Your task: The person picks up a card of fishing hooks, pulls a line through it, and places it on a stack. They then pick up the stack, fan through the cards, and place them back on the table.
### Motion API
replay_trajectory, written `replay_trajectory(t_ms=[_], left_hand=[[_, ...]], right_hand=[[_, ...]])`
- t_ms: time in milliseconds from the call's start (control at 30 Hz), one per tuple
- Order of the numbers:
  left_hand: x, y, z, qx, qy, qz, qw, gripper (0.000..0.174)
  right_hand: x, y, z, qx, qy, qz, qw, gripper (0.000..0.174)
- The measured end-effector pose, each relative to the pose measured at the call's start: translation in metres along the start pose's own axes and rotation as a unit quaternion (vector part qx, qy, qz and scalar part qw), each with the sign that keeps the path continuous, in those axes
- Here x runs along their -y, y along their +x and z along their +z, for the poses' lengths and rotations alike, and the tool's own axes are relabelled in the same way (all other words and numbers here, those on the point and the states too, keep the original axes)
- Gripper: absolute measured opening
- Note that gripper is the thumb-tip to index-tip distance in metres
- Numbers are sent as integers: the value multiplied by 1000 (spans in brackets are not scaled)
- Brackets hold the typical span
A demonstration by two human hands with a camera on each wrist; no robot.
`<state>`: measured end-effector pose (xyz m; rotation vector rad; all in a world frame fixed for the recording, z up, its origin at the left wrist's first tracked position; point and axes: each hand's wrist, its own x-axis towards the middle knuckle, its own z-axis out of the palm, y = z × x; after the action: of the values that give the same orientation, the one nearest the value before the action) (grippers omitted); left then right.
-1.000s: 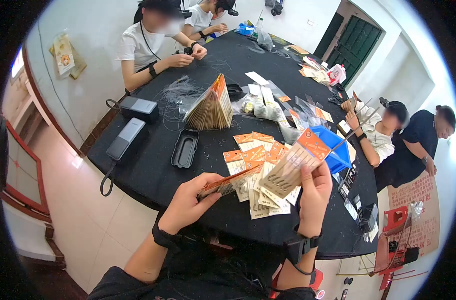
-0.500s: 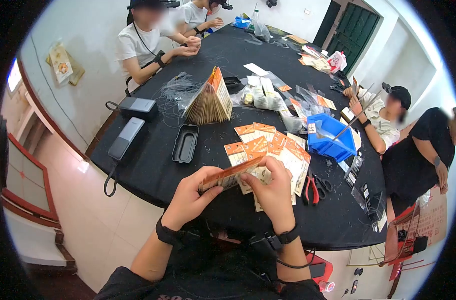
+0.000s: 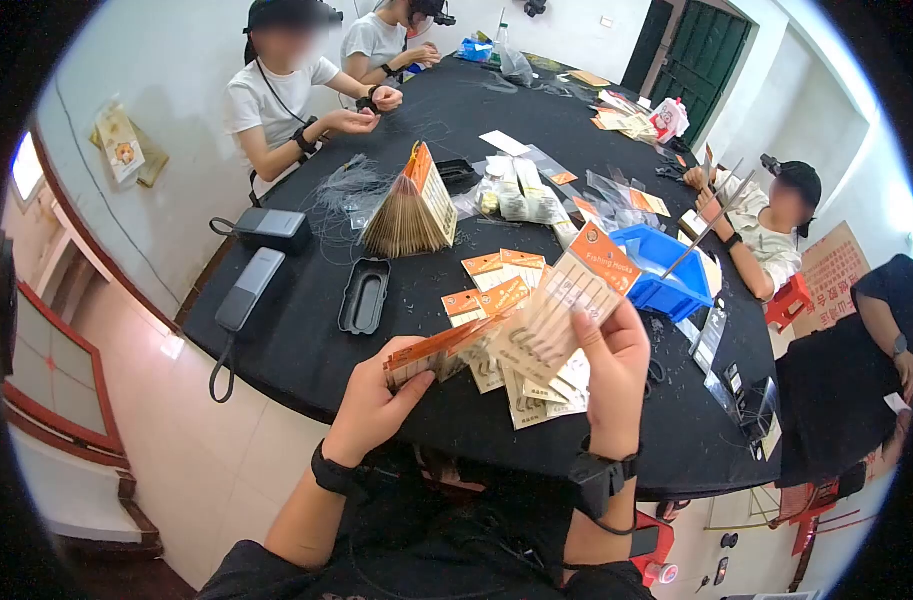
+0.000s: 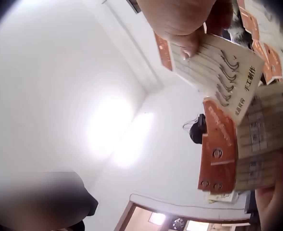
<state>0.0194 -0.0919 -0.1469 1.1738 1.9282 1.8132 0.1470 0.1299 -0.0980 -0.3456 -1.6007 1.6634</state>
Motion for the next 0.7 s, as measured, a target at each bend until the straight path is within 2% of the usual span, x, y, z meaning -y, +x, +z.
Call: replay_trajectory(t_ms=[33,133,167,233,333,433,467,567,600,700], left_hand=[[1,-1,0,-2,-6,-1,1000,27],[4,-1,2,-4,-17,-5,1000,27],[2,-1,2,-4,-14,-8,1000,27],[-1,0,2,-5,-14,-8,1000,27],[-3,-1,1,-3,-13,-3,1000,27],[-2,0,1,0,-7,-1,1000,26],[-3,0,2,0,-14,-5,1000,26],[1,-1,1,-4,-6,-3,1000,27],[4,-1,1,-5,0,1,1000,27],[9,-2,2,-7,-1,-11,1000,29]], right_hand=[[0,4,-5,-3,-8,13,1000,46],[-17,4,-23,-16,-280,39,959,73],[-25,3,-19,-25,-417,-89,904,94],[-9,-10,-5,72,-522,-170,833,95],[1,-28,30,162,-464,-167,855,88],[-22,-24,35,131,-415,-148,888,69],[-17,-23,40,113,-393,-110,906,46],[-25,-17,36,80,-263,-79,958,32],[-26,-15,34,89,-277,-141,946,30],[-35,-13,24,108,-143,24,983,27]])
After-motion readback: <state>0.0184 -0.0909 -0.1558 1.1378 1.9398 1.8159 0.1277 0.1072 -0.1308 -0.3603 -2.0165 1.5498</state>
